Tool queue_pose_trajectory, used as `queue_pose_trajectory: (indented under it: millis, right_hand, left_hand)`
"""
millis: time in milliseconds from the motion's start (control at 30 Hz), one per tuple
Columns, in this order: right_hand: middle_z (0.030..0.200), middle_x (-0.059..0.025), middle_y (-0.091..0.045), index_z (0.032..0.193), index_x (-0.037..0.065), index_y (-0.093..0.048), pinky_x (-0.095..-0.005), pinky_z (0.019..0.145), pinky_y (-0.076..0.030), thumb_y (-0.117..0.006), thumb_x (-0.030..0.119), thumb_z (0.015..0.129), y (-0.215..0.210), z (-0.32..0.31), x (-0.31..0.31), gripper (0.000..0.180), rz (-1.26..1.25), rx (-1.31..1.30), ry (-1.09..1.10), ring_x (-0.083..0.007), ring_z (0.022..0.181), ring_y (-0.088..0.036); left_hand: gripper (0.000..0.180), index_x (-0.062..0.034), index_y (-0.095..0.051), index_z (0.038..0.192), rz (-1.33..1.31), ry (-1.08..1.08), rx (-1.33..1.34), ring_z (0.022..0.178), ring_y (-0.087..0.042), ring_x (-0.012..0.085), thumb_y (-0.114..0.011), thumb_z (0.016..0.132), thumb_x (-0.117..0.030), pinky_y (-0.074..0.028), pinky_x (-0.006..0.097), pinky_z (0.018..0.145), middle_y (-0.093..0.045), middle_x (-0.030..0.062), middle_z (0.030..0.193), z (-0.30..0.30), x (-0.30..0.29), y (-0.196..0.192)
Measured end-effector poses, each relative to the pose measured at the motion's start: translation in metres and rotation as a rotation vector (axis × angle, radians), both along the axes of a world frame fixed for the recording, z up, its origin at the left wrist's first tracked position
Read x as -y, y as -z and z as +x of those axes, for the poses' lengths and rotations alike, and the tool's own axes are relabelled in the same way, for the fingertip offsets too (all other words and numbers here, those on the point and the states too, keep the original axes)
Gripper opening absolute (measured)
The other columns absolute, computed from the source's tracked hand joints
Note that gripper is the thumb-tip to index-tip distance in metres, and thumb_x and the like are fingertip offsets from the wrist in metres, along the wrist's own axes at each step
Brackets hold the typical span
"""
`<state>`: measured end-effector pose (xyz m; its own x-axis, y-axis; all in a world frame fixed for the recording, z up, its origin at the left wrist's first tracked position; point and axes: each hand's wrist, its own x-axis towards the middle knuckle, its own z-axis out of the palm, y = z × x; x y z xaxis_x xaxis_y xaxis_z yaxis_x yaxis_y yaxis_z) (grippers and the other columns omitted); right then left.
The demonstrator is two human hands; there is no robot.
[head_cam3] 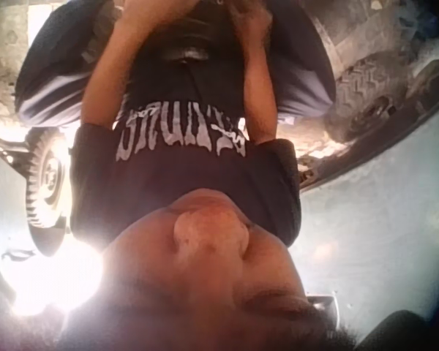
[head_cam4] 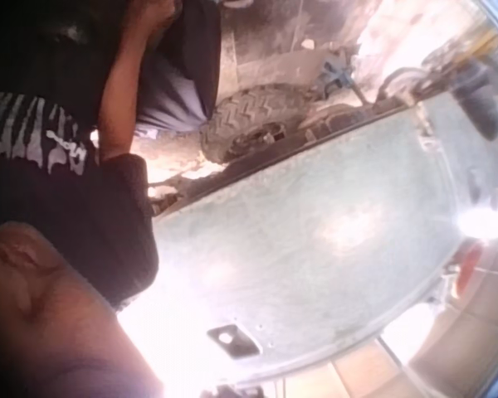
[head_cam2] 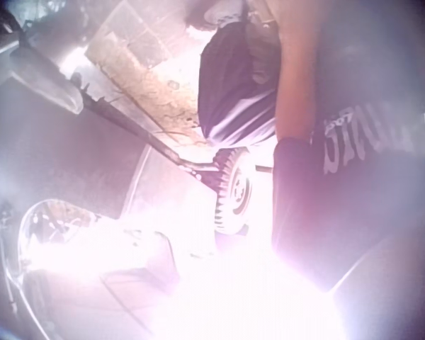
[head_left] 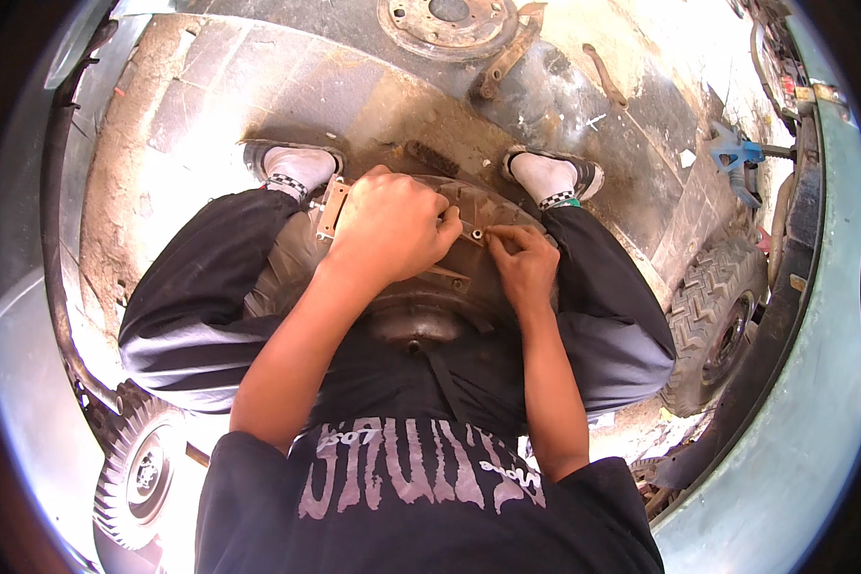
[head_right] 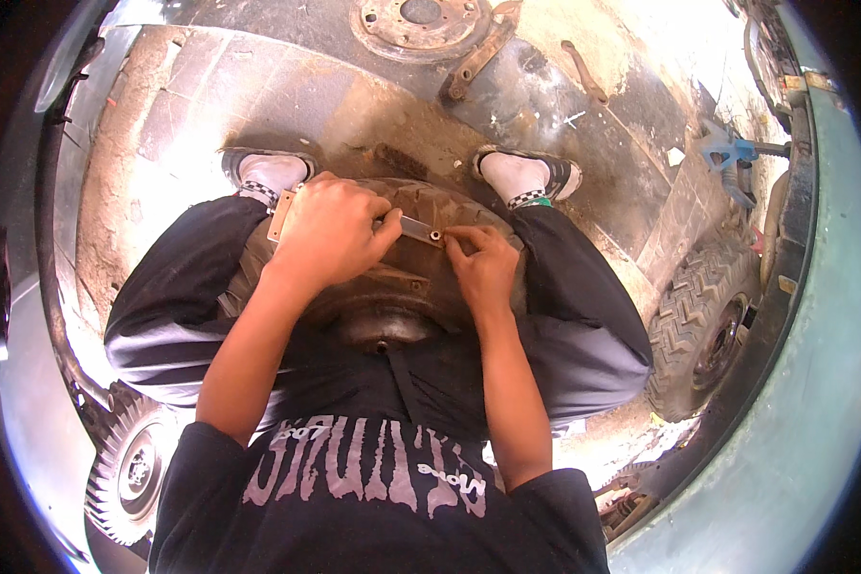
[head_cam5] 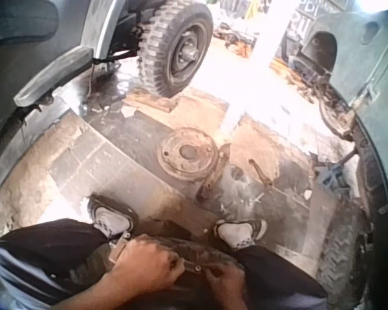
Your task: The person sits on the floor and assembles a rectangular metal frame by inserting small cylindrical pins into its holes. They repeatedly adjust the frame and insert pins one at a time.
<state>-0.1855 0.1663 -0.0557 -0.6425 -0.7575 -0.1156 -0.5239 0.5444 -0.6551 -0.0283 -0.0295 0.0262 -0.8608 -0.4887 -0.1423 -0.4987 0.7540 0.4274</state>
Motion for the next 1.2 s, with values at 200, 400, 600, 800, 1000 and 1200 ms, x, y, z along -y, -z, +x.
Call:
queue_pose_trajectory:
  millis: [200, 400, 600, 800, 1000, 1200]
  right_hand:
    - [0.095, -0.0155, -0.08, 0.101, 0.013, -0.088, -0.0401, 0.079, -0.06, -0.087, 0.014, 0.087, -0.003, -0.003, 0.003, 0.015, -0.021, 0.043, -0.007, -0.0304, 0.086, -0.078]
    - [0.096, -0.0152, -0.08, 0.103, 0.012, -0.089, -0.0397, 0.078, -0.06, -0.087, 0.012, 0.088, -0.013, -0.002, 0.006, 0.015, 0.045, 0.074, 0.015, -0.0307, 0.085, -0.078]
    - [0.097, -0.0158, -0.081, 0.103, 0.011, -0.089, -0.0403, 0.08, -0.059, -0.086, 0.014, 0.089, -0.009, 0.002, -0.004, 0.015, 0.02, 0.094, 0.006, -0.0322, 0.087, -0.078]
    - [0.098, -0.0149, -0.081, 0.103, 0.011, -0.088, -0.0407, 0.081, -0.06, -0.086, 0.015, 0.089, 0.001, -0.004, -0.003, 0.014, 0.007, 0.035, -0.006, -0.0322, 0.087, -0.078]
    - [0.096, -0.0142, -0.08, 0.1, 0.011, -0.088, -0.0414, 0.078, -0.059, -0.087, 0.014, 0.089, -0.003, -0.002, 0.005, 0.012, -0.027, 0.019, 0.026, -0.0315, 0.085, -0.078]
    - [0.095, -0.0143, -0.08, 0.101, 0.01, -0.088, -0.0413, 0.076, -0.059, -0.087, 0.013, 0.088, -0.001, 0.007, -0.003, 0.013, -0.006, 0.029, 0.048, -0.0312, 0.083, -0.078]
  left_hand:
    - [0.038, -0.0057, -0.081, 0.079, -0.009, -0.027, 0.001, 0.081, -0.074, 0.0391, -0.068, 0.098, -0.037, -0.058, 0.05, 0.086, -0.076, 0.0193, 0.08, -0.003, -0.001, -0.002]
    - [0.039, -0.006, -0.08, 0.077, -0.002, 0.008, -0.008, 0.08, -0.074, 0.0376, -0.068, 0.098, -0.037, -0.057, 0.05, 0.085, -0.076, 0.0183, 0.077, -0.002, 0.0, 0.006]
    - [0.039, -0.0059, -0.08, 0.076, 0.02, -0.025, 0.011, 0.079, -0.075, 0.0363, -0.068, 0.098, -0.037, -0.057, 0.049, 0.088, -0.076, 0.0185, 0.077, -0.002, -0.001, 0.0]
    - [0.037, -0.0068, -0.081, 0.077, 0.0, -0.01, -0.05, 0.079, -0.075, 0.0365, -0.068, 0.097, -0.036, -0.056, 0.049, 0.092, -0.076, 0.0178, 0.077, -0.001, -0.001, 0.004]
    - [0.037, -0.0072, -0.082, 0.079, 0.015, -0.006, 0.01, 0.081, -0.075, 0.0364, -0.068, 0.098, -0.035, -0.055, 0.048, 0.095, -0.077, 0.0179, 0.08, -0.004, -0.001, 0.001]
    - [0.038, -0.0069, -0.081, 0.078, 0.014, -0.006, -0.009, 0.082, -0.076, 0.0353, -0.067, 0.098, -0.036, -0.054, 0.048, 0.099, -0.078, 0.017, 0.08, -0.002, -0.001, 0.003]
